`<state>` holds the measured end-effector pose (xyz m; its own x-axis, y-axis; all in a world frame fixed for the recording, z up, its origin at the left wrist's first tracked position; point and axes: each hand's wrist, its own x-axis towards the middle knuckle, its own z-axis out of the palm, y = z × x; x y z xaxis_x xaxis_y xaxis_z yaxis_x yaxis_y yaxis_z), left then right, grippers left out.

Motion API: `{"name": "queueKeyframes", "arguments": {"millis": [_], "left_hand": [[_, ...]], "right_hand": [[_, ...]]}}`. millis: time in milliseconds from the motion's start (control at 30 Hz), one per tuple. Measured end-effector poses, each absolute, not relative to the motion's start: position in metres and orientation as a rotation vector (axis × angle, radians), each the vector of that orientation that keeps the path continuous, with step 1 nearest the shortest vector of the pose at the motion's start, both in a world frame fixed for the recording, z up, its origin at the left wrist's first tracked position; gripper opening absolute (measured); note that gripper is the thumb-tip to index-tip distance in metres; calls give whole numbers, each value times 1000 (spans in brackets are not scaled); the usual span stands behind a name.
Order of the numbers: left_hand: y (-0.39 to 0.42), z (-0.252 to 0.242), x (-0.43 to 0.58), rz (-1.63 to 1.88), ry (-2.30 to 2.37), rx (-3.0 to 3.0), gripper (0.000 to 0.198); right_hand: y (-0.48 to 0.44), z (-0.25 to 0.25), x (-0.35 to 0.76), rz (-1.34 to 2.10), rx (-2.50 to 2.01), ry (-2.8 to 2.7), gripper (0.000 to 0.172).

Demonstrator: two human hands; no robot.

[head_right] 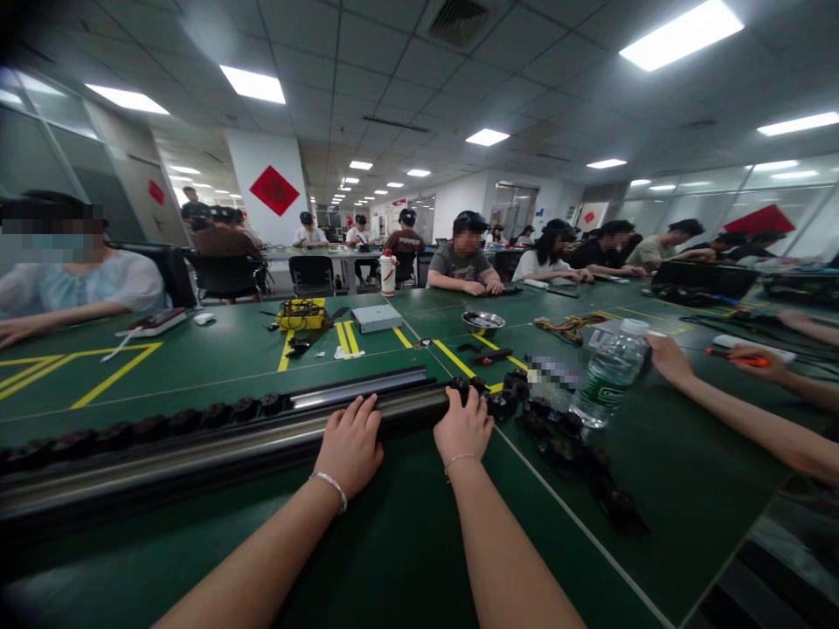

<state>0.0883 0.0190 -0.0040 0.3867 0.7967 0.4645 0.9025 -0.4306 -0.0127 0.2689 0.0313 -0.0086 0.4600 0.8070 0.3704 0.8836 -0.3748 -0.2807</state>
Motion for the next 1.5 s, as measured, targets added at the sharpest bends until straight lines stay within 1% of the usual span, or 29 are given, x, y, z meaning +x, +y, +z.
{"name": "queueKeyframes", "arguments": {"millis": [1500], "left_hand": [[18, -3, 87, -575, -1499, -2407, 37]], "right_hand": [[33, -11, 275, -181, -2311, -1410, 50]]}}
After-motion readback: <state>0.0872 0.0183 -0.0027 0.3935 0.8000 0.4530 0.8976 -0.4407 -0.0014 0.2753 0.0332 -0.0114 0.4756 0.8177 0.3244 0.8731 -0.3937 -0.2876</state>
